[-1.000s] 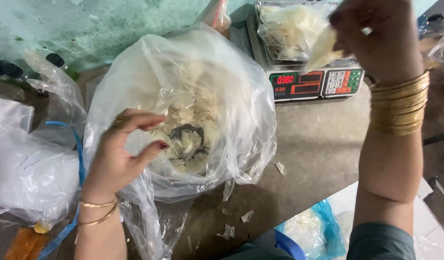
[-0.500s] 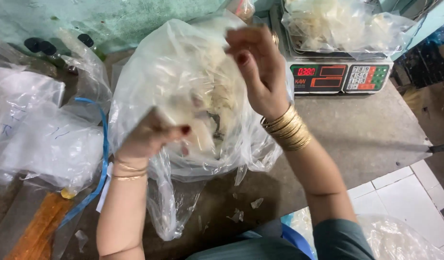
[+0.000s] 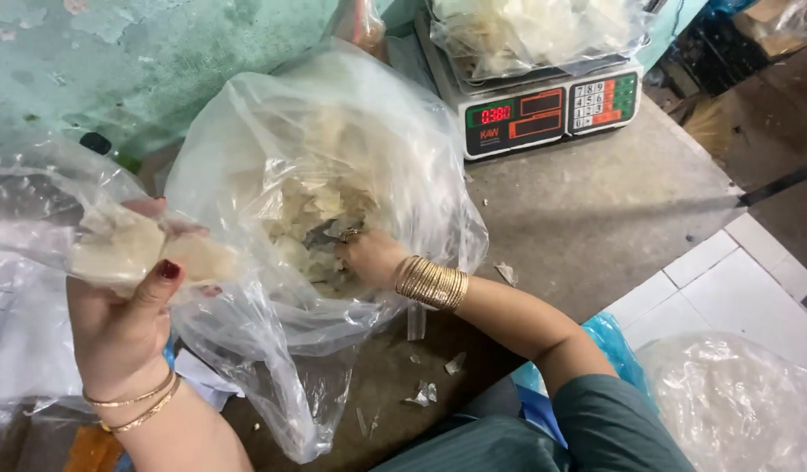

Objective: The person is weighing and bagging dried food items using a digital scale.

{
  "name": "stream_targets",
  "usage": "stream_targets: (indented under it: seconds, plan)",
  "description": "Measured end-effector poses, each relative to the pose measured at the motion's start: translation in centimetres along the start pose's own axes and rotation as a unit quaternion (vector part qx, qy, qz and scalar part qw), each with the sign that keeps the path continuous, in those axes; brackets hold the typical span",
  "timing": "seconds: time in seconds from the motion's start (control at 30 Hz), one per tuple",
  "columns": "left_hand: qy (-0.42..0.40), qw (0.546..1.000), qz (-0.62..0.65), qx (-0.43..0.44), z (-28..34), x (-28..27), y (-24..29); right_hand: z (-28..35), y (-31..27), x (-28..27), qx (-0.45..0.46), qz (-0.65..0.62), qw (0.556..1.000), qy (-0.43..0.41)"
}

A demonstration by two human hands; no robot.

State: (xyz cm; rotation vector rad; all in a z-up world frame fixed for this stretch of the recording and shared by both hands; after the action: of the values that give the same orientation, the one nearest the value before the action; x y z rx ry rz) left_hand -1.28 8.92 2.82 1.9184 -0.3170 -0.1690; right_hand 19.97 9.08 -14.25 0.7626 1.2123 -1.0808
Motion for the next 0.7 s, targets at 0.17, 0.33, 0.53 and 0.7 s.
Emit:
stream_targets:
  seconds: [0.17, 0.33, 0.53, 0.7]
  plan:
    - [0.0, 1.0, -0.01, -0.013, 0.1, 1.0, 0.9, -0.4, 1.6, 1.9, 0.025, -0.067, 0.997, 0.0]
    - [0.024, 1.0, -0.011, 0.003, 0.6, 0.8, 1.4, 0.3, 3.2, -0.8, -0.05, -0.116, 0.941, 0.313]
    - [0.017, 0.999, -0.029, 0.033, 0.4, 0.5, 1.5, 0.6, -1.4, -3.1, -0.035, 0.053, 0.991, 0.116]
    - [0.004, 0.998, -0.058, 0.018, 0.7, 1.2, 1.5, -3.2, -4.7, 4.3, -0.143, 0.072, 0.971, 0.179]
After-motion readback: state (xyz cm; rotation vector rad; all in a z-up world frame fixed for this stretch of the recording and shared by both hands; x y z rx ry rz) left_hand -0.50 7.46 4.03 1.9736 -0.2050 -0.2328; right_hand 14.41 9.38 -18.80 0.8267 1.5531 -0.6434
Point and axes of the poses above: each hand's wrist, its own z-axis away from the middle knuckle, its own x-axis out of the palm, y = z × x, the point moved 9 cm from there along -z, towards the middle knuckle, and after that the axes turned 1 degree about y, right-handed, at the moved point
